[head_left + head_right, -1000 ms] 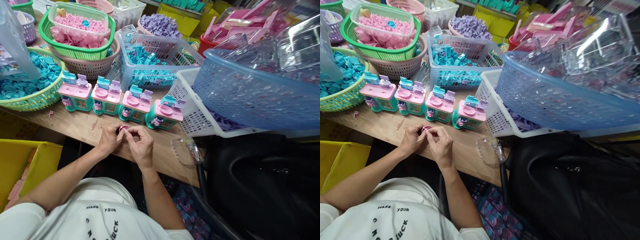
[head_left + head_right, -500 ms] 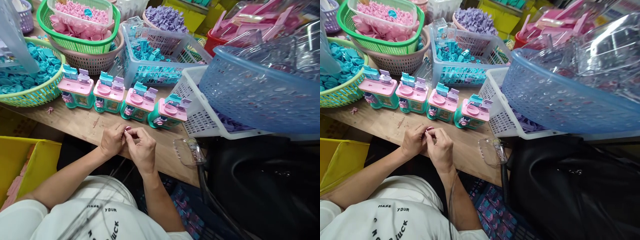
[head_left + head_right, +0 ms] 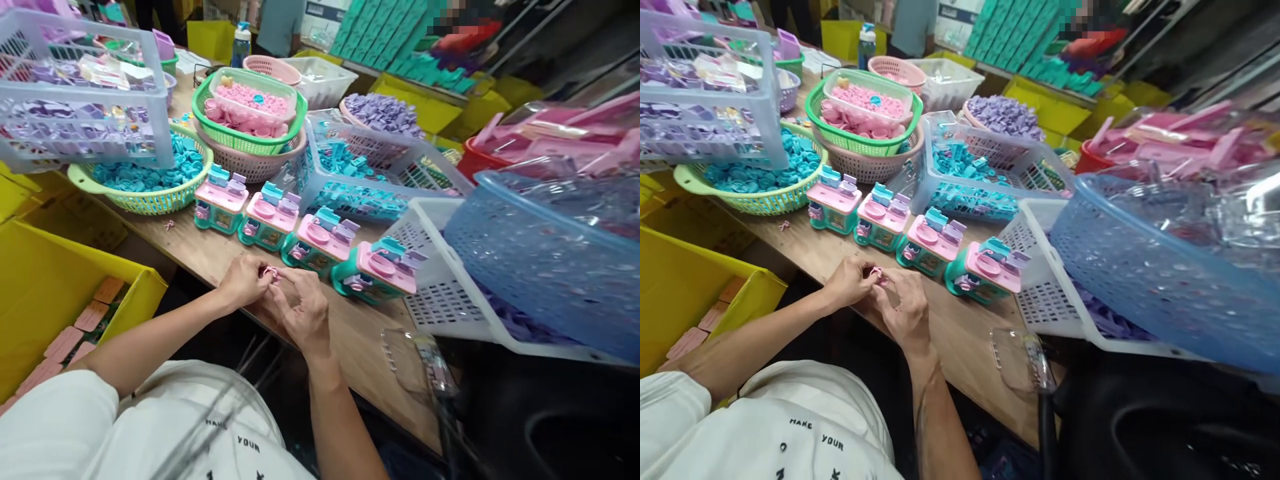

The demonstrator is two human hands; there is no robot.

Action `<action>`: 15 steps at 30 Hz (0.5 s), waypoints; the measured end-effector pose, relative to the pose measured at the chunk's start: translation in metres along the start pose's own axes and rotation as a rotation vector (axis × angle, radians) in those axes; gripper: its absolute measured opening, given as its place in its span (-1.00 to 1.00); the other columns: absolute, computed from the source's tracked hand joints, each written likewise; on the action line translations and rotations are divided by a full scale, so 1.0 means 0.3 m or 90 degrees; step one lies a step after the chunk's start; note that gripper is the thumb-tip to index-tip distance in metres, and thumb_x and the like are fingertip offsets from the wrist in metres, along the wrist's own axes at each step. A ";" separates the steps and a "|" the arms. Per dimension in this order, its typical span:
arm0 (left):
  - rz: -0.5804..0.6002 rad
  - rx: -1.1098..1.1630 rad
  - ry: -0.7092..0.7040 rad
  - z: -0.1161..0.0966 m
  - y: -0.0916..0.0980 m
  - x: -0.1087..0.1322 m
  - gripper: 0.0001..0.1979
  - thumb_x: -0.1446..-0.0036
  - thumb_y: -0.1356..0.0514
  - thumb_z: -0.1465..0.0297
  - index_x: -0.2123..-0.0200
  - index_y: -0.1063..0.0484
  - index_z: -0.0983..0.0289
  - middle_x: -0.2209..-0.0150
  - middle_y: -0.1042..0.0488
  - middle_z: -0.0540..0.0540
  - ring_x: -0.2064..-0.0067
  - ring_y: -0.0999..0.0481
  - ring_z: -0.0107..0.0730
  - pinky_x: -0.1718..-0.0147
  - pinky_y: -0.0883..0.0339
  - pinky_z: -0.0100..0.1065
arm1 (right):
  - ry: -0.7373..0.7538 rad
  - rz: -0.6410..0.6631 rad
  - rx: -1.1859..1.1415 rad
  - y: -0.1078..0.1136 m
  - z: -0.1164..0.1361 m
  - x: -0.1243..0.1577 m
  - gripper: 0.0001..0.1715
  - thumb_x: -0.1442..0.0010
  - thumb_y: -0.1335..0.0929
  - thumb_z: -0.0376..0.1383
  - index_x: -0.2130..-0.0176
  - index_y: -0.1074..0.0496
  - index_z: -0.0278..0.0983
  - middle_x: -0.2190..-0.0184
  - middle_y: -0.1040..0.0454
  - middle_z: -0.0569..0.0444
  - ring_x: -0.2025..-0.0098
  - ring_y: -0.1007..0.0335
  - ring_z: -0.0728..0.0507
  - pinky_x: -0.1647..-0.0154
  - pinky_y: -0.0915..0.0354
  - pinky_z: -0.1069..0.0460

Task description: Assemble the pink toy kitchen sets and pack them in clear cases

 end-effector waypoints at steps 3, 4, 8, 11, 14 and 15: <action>-0.052 -0.117 -0.059 -0.013 0.072 0.020 -0.83 -0.14 -0.16 0.49 0.34 -0.59 0.34 0.41 -0.60 0.14 0.36 -0.56 -0.31 0.39 -0.30 -0.39 | 0.041 -0.027 0.014 -0.031 0.044 -0.041 -0.89 -0.33 -0.37 -0.28 0.15 -0.52 -0.22 0.26 -0.60 0.01 0.18 -0.47 -0.16 0.11 -0.41 -0.08; -0.068 -0.156 -0.079 -0.017 0.085 0.026 -0.82 -0.13 -0.16 0.51 0.33 -0.58 0.36 0.38 -0.61 0.17 0.33 -0.57 -0.27 0.36 -0.32 -0.36 | 0.040 -0.032 0.016 -0.047 0.054 -0.053 -0.91 -0.33 -0.37 -0.30 0.21 -0.51 -0.22 0.30 -0.59 0.02 0.22 -0.45 -0.15 0.15 -0.39 -0.07; -0.112 -0.186 -0.113 -0.012 0.126 0.026 -0.82 -0.11 -0.14 0.54 0.31 -0.57 0.38 0.31 -0.61 0.24 0.28 -0.59 -0.20 0.35 -0.34 -0.33 | 0.017 -0.055 0.010 -0.098 0.072 -0.088 -0.84 -0.33 -0.36 -0.30 0.33 -0.47 -0.23 0.35 -0.57 0.03 0.27 -0.44 -0.14 0.18 -0.36 -0.07; -0.117 -0.012 -0.071 0.020 0.201 -0.012 -0.84 -0.11 -0.17 0.50 0.38 -0.58 0.36 0.44 -0.57 0.12 0.40 -0.51 -0.34 0.42 -0.27 -0.39 | 0.044 -0.039 -0.019 -0.119 0.083 -0.124 -0.88 -0.34 -0.35 -0.27 0.22 -0.51 -0.22 0.27 -0.59 0.02 0.18 -0.45 -0.16 0.10 -0.37 -0.09; -0.019 0.223 0.026 0.070 0.288 -0.067 -0.77 -0.13 -0.18 0.44 0.55 -0.51 0.36 0.62 -0.40 0.00 0.58 -0.30 -0.52 0.56 -0.10 -0.46 | 0.120 0.012 0.036 -0.158 0.102 -0.192 -0.78 -0.33 -0.37 -0.23 0.04 -0.52 -0.20 0.16 -0.59 -0.03 0.06 -0.42 -0.21 -0.02 -0.32 -0.14; 0.021 0.290 0.057 0.085 0.317 -0.081 -0.73 -0.14 -0.19 0.42 0.59 -0.48 0.36 0.66 -0.35 -0.01 0.61 -0.24 -0.57 0.59 -0.04 -0.48 | 0.136 0.023 0.063 -0.176 0.103 -0.224 -0.76 -0.33 -0.37 -0.22 0.03 -0.53 -0.19 0.15 -0.59 -0.04 0.05 -0.42 -0.22 -0.04 -0.30 -0.15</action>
Point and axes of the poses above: each hand's wrist, its own x-axis away from the middle knuckle, its own y-axis out of the back of the hand, z = x × y, the point moved 6 cm from there along -x, towards the middle knuckle
